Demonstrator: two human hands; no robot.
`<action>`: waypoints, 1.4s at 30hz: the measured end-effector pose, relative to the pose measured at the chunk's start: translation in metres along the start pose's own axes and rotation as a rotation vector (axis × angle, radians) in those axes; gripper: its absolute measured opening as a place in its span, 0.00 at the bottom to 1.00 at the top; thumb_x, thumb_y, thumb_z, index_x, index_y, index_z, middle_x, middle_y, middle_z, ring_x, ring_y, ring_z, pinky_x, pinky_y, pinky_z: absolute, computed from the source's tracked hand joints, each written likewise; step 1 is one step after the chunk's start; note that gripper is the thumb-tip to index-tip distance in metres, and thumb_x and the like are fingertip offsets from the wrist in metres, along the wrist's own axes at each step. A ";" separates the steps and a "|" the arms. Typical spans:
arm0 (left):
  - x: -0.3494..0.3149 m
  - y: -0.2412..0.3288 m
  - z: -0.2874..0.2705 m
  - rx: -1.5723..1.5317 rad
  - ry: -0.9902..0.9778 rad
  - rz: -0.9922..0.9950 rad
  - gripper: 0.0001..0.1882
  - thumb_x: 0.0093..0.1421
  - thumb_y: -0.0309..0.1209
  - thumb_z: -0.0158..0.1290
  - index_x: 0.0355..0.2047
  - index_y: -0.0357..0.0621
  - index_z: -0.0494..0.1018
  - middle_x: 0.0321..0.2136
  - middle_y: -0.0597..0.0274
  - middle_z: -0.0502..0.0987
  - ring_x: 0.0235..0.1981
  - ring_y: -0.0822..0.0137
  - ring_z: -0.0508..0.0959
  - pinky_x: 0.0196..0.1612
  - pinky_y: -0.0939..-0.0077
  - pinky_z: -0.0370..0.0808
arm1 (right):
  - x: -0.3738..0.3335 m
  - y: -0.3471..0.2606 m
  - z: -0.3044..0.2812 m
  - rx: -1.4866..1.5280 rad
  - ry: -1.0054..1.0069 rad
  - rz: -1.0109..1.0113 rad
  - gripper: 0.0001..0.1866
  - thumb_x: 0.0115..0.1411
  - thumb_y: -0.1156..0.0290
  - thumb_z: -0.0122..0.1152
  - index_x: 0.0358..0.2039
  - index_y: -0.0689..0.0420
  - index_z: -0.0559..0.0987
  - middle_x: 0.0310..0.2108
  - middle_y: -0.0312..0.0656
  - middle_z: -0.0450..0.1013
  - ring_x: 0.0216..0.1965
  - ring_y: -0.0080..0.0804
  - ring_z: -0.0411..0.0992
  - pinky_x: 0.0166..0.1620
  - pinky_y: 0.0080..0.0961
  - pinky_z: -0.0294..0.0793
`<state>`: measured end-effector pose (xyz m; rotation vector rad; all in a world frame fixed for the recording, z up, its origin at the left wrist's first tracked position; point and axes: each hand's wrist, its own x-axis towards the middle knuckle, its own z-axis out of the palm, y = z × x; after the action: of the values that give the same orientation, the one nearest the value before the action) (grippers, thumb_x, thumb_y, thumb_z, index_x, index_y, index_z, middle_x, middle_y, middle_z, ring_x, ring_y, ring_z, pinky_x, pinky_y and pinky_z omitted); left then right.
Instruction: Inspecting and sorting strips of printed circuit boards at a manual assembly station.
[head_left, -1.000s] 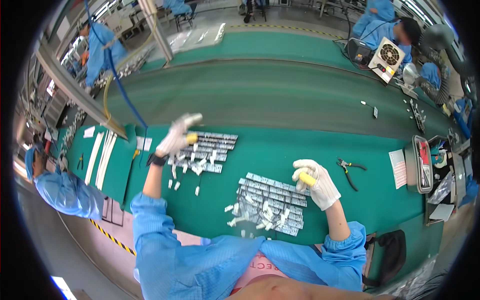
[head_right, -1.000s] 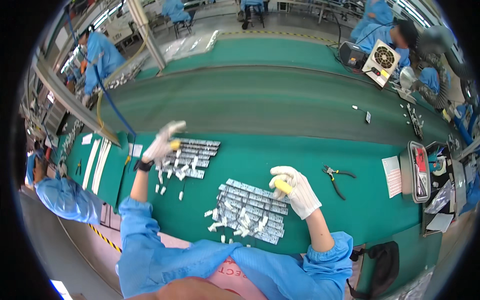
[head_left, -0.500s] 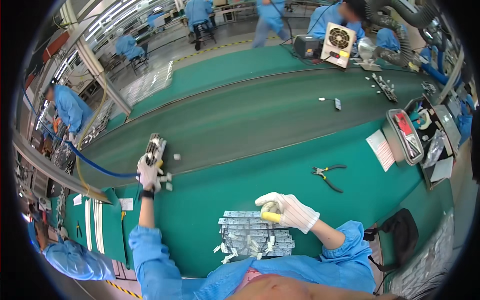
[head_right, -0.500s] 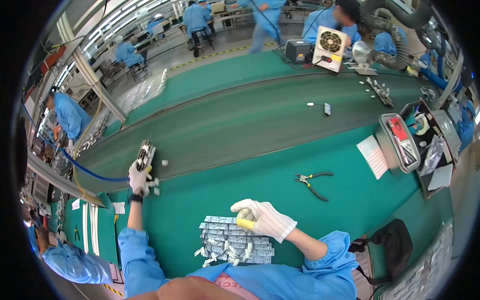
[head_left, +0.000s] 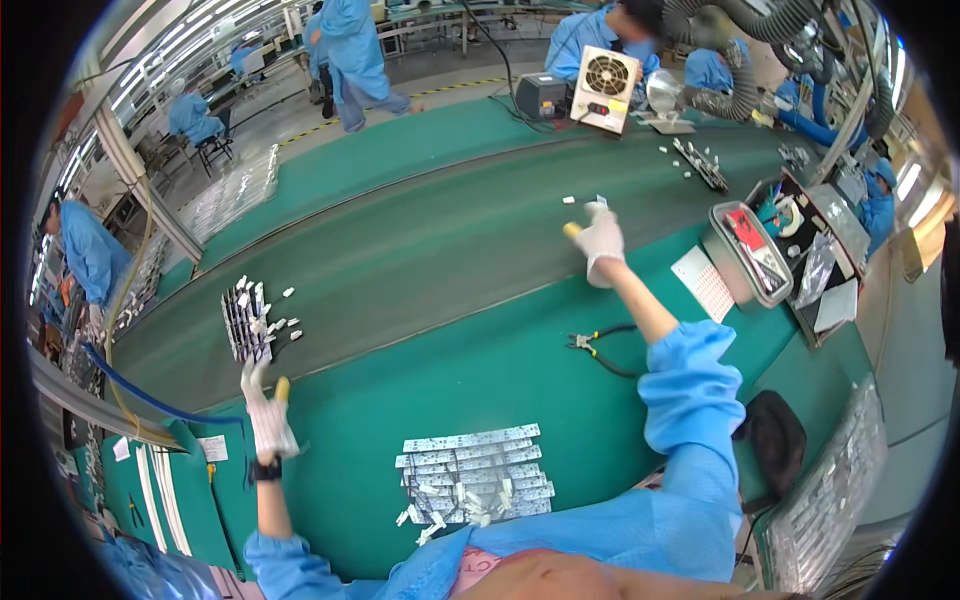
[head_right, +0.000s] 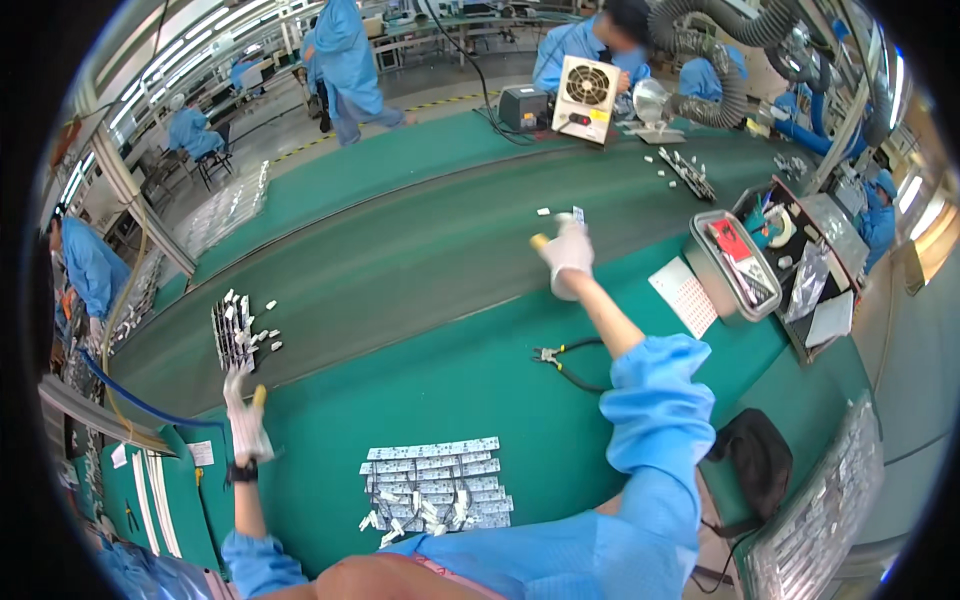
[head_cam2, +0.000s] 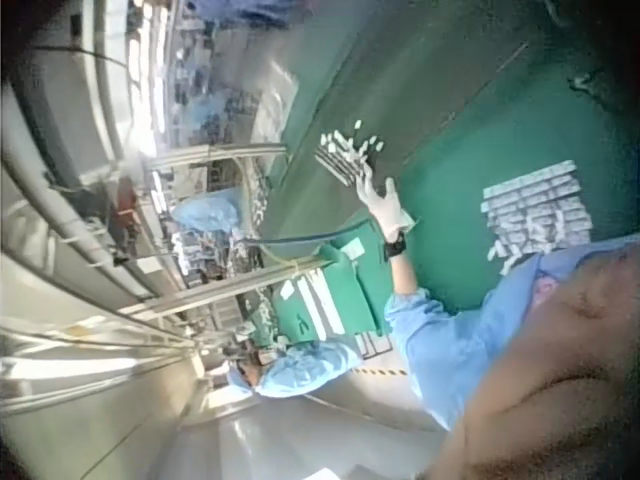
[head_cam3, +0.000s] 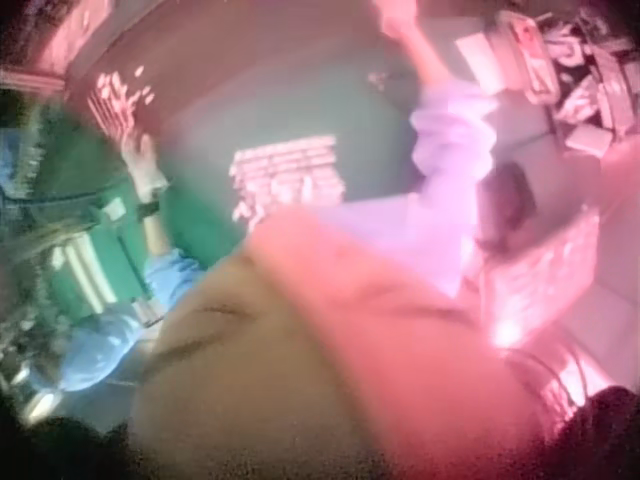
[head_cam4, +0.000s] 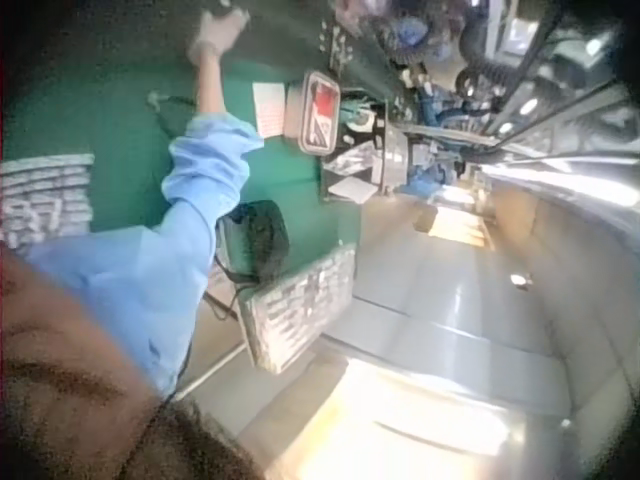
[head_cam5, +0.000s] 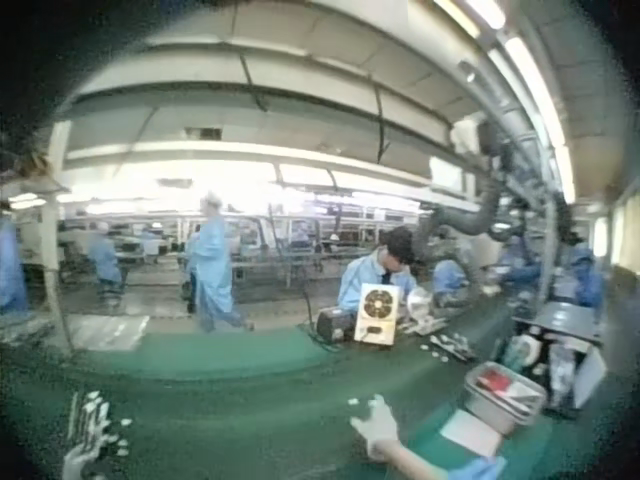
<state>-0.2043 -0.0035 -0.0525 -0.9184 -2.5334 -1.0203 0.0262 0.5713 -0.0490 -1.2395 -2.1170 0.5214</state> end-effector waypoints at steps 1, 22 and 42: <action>-0.014 0.021 -0.002 -0.001 -0.006 -0.011 0.27 0.54 0.23 0.56 0.55 0.49 0.66 0.61 0.54 0.59 0.63 0.53 0.60 0.62 0.61 0.59 | 0.040 0.038 0.013 0.032 0.083 0.122 0.35 0.45 0.56 0.72 0.53 0.52 0.71 0.52 0.52 0.66 0.50 0.49 0.70 0.49 0.39 0.73; -0.122 0.226 -0.008 -1.017 -0.466 -0.212 0.28 0.54 0.27 0.61 0.55 0.38 0.65 0.40 0.60 0.76 0.42 0.72 0.75 0.45 0.76 0.73 | -0.277 -0.140 -0.109 0.634 -0.748 -0.988 0.39 0.49 0.73 0.69 0.60 0.59 0.59 0.39 0.40 0.75 0.39 0.28 0.72 0.43 0.25 0.74; -0.144 0.228 -0.023 -1.017 -0.331 -0.148 0.24 0.49 0.31 0.65 0.47 0.41 0.75 0.48 0.57 0.74 0.42 0.69 0.77 0.45 0.78 0.75 | -0.305 -0.133 -0.137 0.715 -0.823 -0.677 0.25 0.47 0.63 0.72 0.45 0.54 0.74 0.34 0.37 0.76 0.25 0.25 0.73 0.30 0.20 0.73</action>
<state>0.0522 0.0409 0.0201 -1.1888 -2.2511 -2.4771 0.1470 0.2438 0.0357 0.1617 -2.4118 1.4503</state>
